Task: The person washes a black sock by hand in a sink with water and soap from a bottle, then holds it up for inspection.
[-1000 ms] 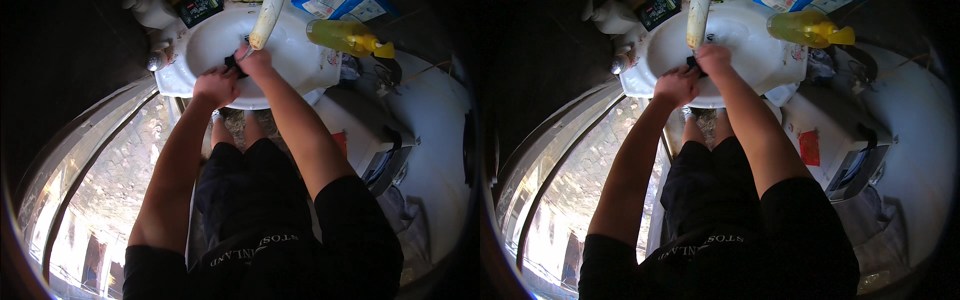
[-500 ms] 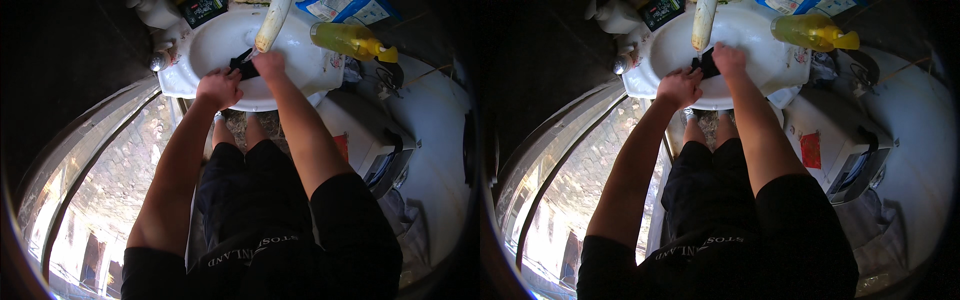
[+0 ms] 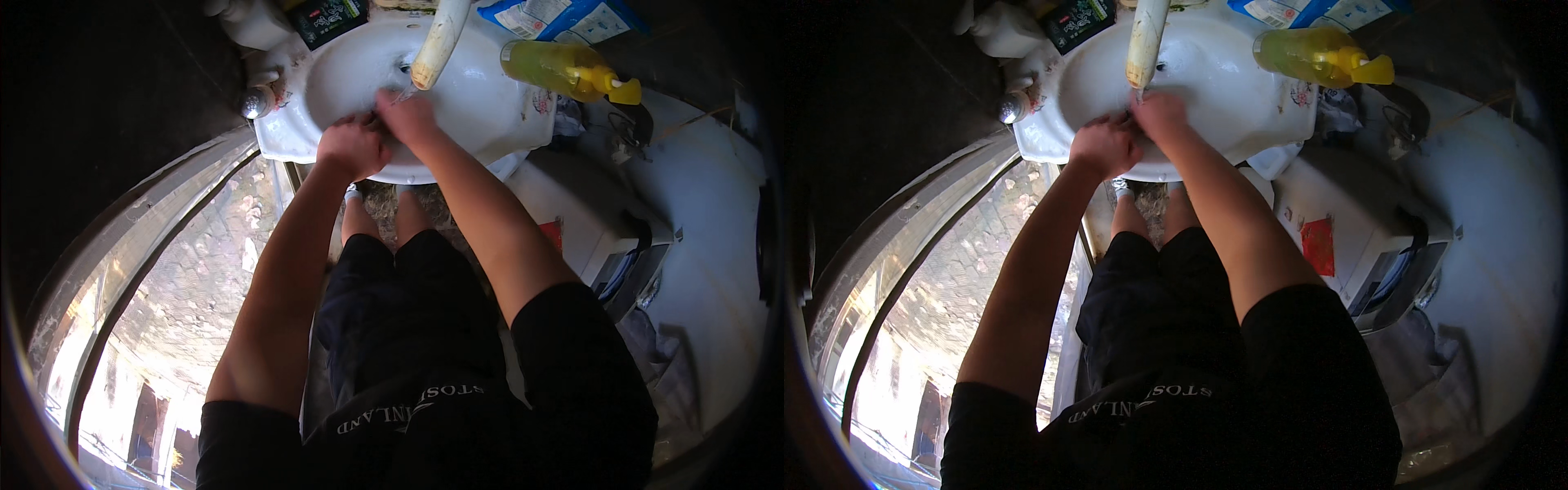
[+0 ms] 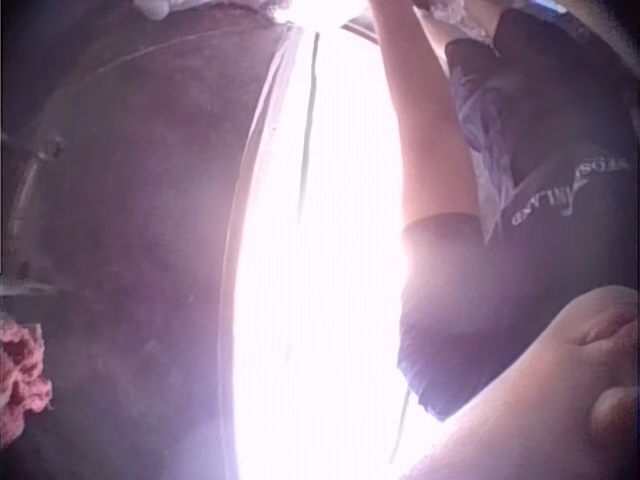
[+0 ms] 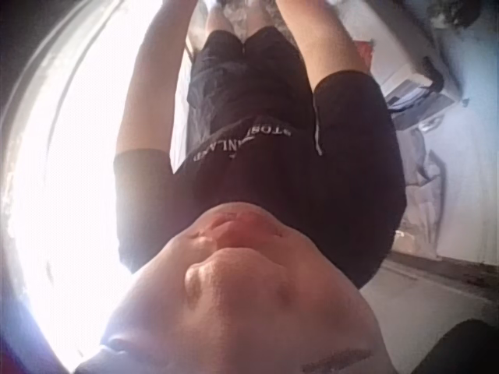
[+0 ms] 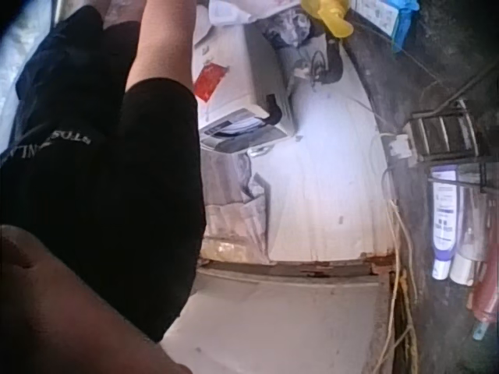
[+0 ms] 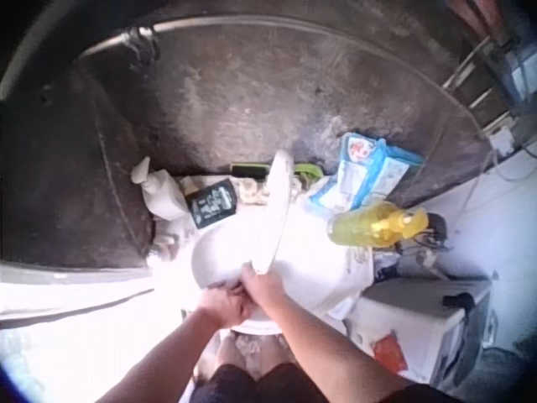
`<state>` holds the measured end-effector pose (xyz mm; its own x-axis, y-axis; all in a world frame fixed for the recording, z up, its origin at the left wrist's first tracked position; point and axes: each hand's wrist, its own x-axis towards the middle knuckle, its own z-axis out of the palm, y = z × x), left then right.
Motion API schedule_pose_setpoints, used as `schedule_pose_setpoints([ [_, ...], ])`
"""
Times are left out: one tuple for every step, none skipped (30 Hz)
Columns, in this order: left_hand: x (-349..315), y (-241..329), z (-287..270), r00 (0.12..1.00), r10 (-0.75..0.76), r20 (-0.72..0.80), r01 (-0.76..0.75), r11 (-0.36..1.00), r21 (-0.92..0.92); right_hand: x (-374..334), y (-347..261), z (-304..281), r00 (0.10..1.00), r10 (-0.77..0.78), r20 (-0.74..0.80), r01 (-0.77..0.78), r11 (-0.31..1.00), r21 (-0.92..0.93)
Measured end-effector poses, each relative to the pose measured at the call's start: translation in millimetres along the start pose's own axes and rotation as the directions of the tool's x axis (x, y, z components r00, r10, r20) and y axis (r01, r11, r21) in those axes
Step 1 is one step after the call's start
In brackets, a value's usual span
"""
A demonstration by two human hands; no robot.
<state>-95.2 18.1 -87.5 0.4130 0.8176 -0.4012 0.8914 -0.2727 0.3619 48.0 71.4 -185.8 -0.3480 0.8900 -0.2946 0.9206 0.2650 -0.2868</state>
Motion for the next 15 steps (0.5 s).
schedule_pose_setpoints([
  [-4.5, 0.3, 2.7, 1.000, -0.018, 0.016, 0.018, 1.000, -0.014, -0.2, 6.3, -4.8, 0.994, 0.091, 0.056, -0.088, 0.995, -0.051],
  [-5.7, -1.7, 5.5, 0.999, -0.048, -0.007, 0.048, 0.999, 0.010, 6.1, 11.5, -16.2, 0.979, 0.177, 0.098, -0.166, 0.980, -0.110],
  [-6.2, -4.0, 8.9, 0.997, -0.078, -0.031, 0.079, 0.996, 0.034, 8.4, 9.2, -23.3, 0.980, 0.170, 0.101, -0.158, 0.980, -0.118],
  [-6.1, -2.3, 8.5, 0.995, -0.091, -0.048, 0.094, 0.994, 0.056, 6.0, 7.2, -21.6, 0.995, 0.089, 0.051, -0.084, 0.992, -0.090],
  [-2.9, -4.3, 6.5, 1.000, -0.024, 0.010, 0.024, 1.000, 0.007, 4.3, 3.5, -19.1, 1.000, 0.008, -0.002, -0.008, 0.998, -0.065],
  [-4.3, -2.7, 6.4, 0.999, -0.018, 0.046, 0.017, 1.000, 0.022, 2.6, -0.8, -16.3, 0.996, -0.072, -0.057, 0.070, 0.997, -0.044],
  [-4.5, -2.0, 4.5, 0.997, -0.016, 0.076, 0.013, 0.999, 0.039, -0.4, -5.9, -8.9, 0.968, -0.238, -0.083, 0.238, 0.971, -0.011],
  [-4.5, -0.9, 2.7, 0.994, -0.015, 0.106, 0.009, 0.998, 0.055, -1.3, -1.7, -6.5, 0.988, -0.134, -0.080, 0.131, 0.990, -0.051],
  [-4.5, 2.0, 1.7, 0.995, -0.085, 0.043, 0.087, 0.995, -0.045, -2.1, 8.2, -7.0, 0.996, -0.029, -0.081, 0.021, 0.996, -0.091],
  [-5.9, -2.3, 8.4, 0.998, -0.048, -0.041, 0.046, 0.998, -0.030, -0.8, 17.6, -7.9, 0.994, 0.070, -0.086, -0.081, 0.988, -0.130],
  [-6.4, -6.4, 17.9, 0.992, -0.005, -0.124, 0.004, 1.000, -0.011, 4.2, 28.3, -18.8, 0.992, 0.123, 0.036, -0.114, 0.977, -0.181],
  [-7.4, -10.8, 27.3, 0.978, 0.039, -0.204, -0.037, 0.999, 0.012, 6.0, 23.7, -19.9, 0.997, 0.075, 0.004, -0.074, 0.988, -0.138],
  [-8.2, -9.6, 25.1, 0.988, 0.030, -0.154, -0.029, 1.000, 0.009, 3.5, 14.3, -23.2, 0.999, 0.037, -0.024, -0.039, 0.995, -0.097],
  [-4.8, -5.3, 15.0, 0.993, 0.032, -0.111, -0.031, 0.999, 0.009, 3.1, 9.1, -24.4, 0.998, 0.006, -0.061, -0.010, 0.998, -0.062],
  [-1.6, -0.9, 8.4, 0.997, 0.034, -0.067, -0.033, 0.999, 0.009, 2.0, 1.6, -9.7, 0.994, 0.097, 0.047, -0.096, 0.995, -0.011],
])
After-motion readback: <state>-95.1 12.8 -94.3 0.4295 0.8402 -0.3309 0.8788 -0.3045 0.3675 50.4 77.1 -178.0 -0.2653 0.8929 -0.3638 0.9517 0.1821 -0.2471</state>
